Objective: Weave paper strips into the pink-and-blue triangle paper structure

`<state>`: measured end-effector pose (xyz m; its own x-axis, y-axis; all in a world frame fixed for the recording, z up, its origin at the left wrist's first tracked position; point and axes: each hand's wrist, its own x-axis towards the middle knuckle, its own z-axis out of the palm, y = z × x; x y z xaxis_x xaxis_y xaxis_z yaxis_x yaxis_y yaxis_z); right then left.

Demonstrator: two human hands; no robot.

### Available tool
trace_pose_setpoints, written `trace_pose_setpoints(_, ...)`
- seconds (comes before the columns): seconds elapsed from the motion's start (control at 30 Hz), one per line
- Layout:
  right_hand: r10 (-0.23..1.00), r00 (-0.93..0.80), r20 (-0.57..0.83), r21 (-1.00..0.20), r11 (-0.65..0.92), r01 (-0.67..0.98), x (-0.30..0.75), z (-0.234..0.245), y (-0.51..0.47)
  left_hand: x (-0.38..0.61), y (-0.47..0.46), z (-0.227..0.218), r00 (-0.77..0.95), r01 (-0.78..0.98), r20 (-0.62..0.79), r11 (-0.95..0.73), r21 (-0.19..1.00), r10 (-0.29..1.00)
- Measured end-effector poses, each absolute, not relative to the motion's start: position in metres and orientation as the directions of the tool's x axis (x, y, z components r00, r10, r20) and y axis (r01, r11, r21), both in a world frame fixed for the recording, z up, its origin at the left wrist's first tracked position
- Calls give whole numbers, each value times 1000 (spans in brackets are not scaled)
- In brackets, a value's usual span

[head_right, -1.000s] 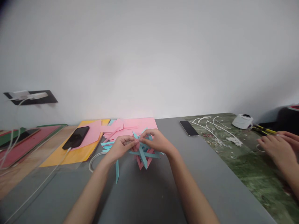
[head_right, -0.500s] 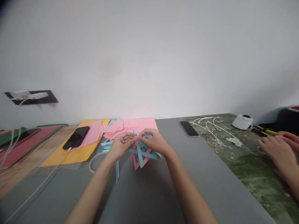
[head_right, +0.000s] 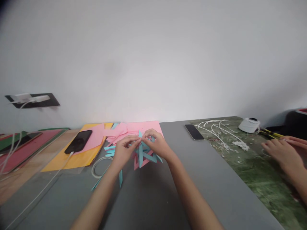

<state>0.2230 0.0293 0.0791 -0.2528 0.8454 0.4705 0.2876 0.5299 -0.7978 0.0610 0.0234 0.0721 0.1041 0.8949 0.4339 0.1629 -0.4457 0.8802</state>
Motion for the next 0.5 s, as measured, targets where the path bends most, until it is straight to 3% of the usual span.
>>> trace_pose_setpoints(0.2,876,-256,409,-815,477,330,228,87,25,58,25,72,101,170,377,-389,905,921)
trace_pose_setpoints(0.5,861,-341,376,-792,490,364,234,91,21,56,25,71,182,174,408,-438,882,895)
